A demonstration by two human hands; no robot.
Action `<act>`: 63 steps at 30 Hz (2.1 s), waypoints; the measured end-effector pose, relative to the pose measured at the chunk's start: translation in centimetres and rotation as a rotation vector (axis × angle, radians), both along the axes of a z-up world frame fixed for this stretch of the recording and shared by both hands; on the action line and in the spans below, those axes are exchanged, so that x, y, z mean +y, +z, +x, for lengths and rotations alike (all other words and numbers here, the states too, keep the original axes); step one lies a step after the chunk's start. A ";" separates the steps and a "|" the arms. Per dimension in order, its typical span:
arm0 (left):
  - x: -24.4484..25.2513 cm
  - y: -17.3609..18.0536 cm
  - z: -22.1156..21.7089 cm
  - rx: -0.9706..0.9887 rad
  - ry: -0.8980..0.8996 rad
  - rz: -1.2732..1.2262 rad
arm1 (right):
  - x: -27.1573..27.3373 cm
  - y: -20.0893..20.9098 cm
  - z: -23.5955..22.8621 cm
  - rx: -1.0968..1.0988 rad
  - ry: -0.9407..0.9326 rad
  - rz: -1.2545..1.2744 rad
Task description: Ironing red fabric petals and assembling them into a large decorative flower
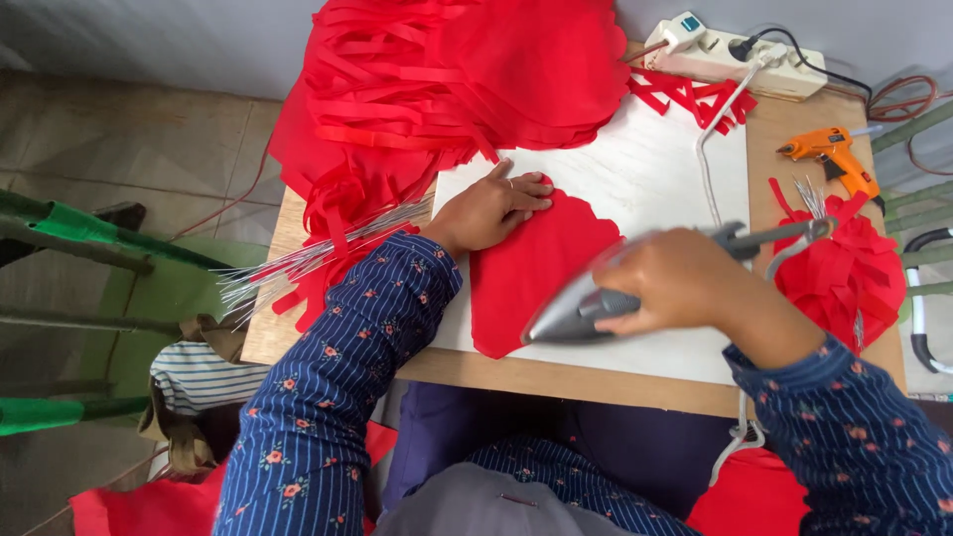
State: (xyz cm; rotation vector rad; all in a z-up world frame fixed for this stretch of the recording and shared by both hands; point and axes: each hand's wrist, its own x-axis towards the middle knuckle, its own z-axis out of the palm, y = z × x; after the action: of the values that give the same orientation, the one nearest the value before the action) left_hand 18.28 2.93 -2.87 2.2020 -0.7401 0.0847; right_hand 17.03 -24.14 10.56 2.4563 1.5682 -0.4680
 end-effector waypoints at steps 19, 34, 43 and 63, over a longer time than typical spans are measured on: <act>0.2 0.3 -0.2 -0.044 -0.036 -0.002 | -2.0 -3.6 -0.5 0.042 0.015 -0.020; -3.5 3.6 -3.9 -0.220 0.463 1.049 | -10.1 -0.4 -2.8 -0.161 -0.046 0.085; -1.7 1.3 5.5 -0.146 -0.076 0.080 | -1.9 0.2 1.7 -0.094 -0.085 0.147; -1.4 -2.7 5.5 -0.244 -0.108 0.265 | 1.4 -3.1 3.4 0.010 -0.060 0.068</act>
State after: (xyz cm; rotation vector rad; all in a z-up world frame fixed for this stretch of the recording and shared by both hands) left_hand 23.73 1.54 -5.54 2.4237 -1.0561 0.2152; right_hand 20.39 -22.76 7.44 2.5616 1.5431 -0.4448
